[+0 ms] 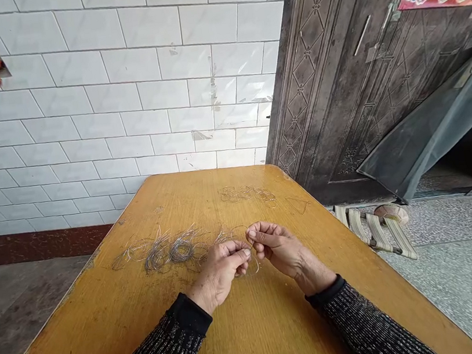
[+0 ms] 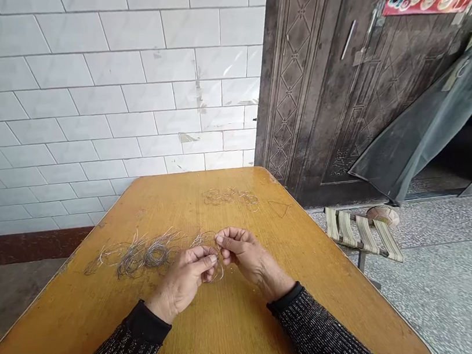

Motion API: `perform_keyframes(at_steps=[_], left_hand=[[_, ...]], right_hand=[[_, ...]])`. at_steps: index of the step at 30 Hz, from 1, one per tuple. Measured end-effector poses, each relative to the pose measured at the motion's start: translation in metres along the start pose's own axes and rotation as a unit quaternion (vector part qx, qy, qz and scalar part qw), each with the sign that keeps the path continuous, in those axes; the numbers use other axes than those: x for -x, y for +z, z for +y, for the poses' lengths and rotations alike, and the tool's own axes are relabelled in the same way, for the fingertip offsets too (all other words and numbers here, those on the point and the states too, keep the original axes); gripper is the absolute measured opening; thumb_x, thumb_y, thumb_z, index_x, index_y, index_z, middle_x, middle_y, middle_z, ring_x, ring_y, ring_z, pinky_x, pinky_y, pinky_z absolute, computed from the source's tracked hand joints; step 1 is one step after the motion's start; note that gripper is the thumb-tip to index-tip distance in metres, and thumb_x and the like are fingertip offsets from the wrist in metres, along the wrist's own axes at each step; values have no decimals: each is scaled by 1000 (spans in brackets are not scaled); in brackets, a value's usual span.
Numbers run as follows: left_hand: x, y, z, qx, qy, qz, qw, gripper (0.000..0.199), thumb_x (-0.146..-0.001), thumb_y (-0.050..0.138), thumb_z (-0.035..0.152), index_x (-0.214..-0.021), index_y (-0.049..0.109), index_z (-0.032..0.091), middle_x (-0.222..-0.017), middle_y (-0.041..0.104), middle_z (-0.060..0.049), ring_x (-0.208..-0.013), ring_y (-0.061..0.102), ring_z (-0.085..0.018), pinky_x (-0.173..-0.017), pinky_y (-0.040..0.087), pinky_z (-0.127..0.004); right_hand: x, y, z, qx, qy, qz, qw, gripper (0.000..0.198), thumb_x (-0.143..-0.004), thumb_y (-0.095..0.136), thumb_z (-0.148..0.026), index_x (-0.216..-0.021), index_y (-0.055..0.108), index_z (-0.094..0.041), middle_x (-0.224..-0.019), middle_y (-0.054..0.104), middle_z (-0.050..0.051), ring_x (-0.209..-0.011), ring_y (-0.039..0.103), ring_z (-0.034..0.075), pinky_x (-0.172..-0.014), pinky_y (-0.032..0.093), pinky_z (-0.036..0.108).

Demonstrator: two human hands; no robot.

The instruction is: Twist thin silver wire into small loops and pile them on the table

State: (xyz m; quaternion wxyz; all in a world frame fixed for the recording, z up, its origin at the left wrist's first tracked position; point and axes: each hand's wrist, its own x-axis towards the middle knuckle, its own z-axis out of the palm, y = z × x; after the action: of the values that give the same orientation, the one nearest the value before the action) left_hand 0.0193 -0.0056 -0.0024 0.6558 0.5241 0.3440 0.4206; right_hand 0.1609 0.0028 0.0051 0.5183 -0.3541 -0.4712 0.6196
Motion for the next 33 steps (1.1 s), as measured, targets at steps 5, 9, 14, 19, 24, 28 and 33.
perform_keyframes(at_steps=[5, 9, 14, 19, 24, 28, 33], left_hand=[[-2, -2, -5, 27, -14, 25, 999, 20, -62, 67, 30, -70, 59, 13, -61, 51, 1, -53, 44, -7, -51, 31, -21], [-3, -4, -6, 20, -11, 24, 999, 22, -61, 68, 31, -69, 58, 13, -59, 51, 1, -51, 43, -7, -50, 30, -21], [-1, -3, -4, -20, -3, 4, 1000, 17, -65, 64, 28, -65, 57, 13, -57, 52, 1, -49, 42, -7, -50, 31, -22], [2, -2, -3, -71, -21, -60, 996, 14, -67, 62, 26, -67, 58, 13, -56, 52, 2, -50, 44, -8, -52, 33, -23], [2, -1, -4, -9, -57, -64, 996, 19, -67, 64, 30, -68, 57, 13, -65, 56, -2, -54, 45, -7, -53, 31, -22], [2, 0, -3, 0, -62, -58, 996, 17, -69, 61, 29, -68, 57, 13, -67, 57, -3, -56, 47, -8, -52, 31, -22], [1, 1, -4, -13, -42, -39, 998, 11, -71, 55, 24, -74, 58, 14, -63, 55, -1, -53, 46, -8, -51, 32, -22]], right_hand=[[0, 1, -3, 34, -20, 14, 999, 25, -61, 70, -36, -64, 55, -16, -48, 47, -6, -42, 40, 5, -43, 34, 18], [1, 1, -5, 77, -33, 19, 996, 26, -62, 68, -38, -66, 54, -16, -52, 48, -5, -44, 42, 5, -43, 35, 19], [3, 1, -9, 163, -61, 17, 985, 27, -65, 64, -35, -85, 59, -17, -68, 53, -2, -53, 46, 7, -45, 35, 18], [4, 1, -11, 208, -55, -2, 976, 26, -68, 61, -32, -88, 63, -17, -67, 56, -2, -51, 42, 6, -43, 32, 18], [2, 0, -8, 222, -61, 28, 973, 17, -67, 59, -30, -72, 64, -16, -55, 53, -3, -45, 39, 6, -41, 28, 18], [-2, 0, -3, 227, -77, 51, 970, 13, -66, 58, -27, -68, 64, -15, -56, 55, -3, -47, 43, 6, -43, 32, 19], [-3, 0, 1, 239, -93, 52, 965, 16, -69, 55, -27, -72, 64, -13, -50, 52, -3, -45, 45, 7, -46, 37, 21]])
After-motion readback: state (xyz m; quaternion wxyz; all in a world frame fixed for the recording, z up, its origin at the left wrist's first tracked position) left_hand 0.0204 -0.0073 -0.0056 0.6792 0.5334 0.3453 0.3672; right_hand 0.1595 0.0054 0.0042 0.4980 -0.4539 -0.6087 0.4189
